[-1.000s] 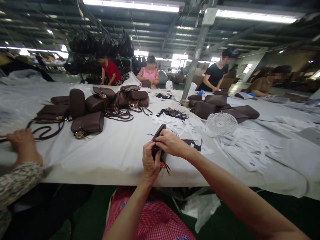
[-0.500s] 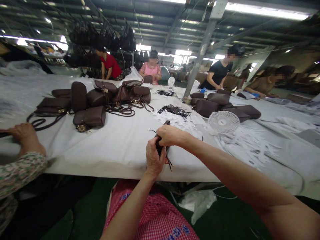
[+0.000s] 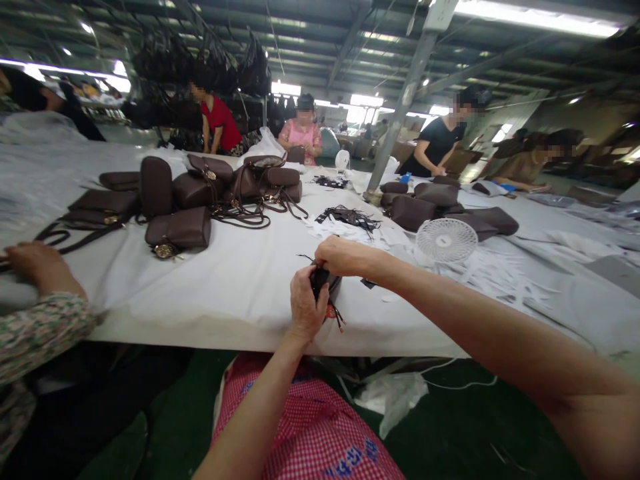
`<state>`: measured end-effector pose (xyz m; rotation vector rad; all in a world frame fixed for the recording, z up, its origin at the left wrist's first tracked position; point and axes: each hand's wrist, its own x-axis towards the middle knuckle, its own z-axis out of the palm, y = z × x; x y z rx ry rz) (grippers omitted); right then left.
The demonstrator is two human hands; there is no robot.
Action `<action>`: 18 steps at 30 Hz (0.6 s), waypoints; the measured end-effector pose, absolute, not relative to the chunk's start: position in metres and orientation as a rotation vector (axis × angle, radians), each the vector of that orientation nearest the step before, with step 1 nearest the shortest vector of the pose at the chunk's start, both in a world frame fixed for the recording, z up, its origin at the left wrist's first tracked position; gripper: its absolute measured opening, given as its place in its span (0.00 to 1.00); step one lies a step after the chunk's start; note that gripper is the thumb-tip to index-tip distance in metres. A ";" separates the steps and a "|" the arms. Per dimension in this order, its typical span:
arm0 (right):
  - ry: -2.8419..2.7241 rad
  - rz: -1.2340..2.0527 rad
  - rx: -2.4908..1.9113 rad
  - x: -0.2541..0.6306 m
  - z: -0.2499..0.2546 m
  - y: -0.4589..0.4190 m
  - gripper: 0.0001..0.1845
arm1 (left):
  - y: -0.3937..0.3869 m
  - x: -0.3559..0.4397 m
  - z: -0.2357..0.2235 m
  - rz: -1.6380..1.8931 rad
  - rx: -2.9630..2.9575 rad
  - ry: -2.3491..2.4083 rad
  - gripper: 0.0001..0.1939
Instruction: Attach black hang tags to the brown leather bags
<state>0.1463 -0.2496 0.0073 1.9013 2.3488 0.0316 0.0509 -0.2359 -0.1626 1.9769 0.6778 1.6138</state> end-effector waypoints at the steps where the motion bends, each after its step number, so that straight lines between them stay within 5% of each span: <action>1: 2.393 -0.068 1.934 0.156 0.006 -0.248 0.13 | -0.235 0.051 -0.163 1.601 1.977 0.666 0.20; 10: 2.299 -1.432 2.520 0.196 -0.024 -0.247 0.03 | -0.235 0.058 -0.165 1.394 1.628 0.749 0.31; 18: 2.650 -1.100 2.158 0.160 -0.018 -0.258 0.06 | -0.226 0.047 -0.157 1.225 1.631 0.655 0.21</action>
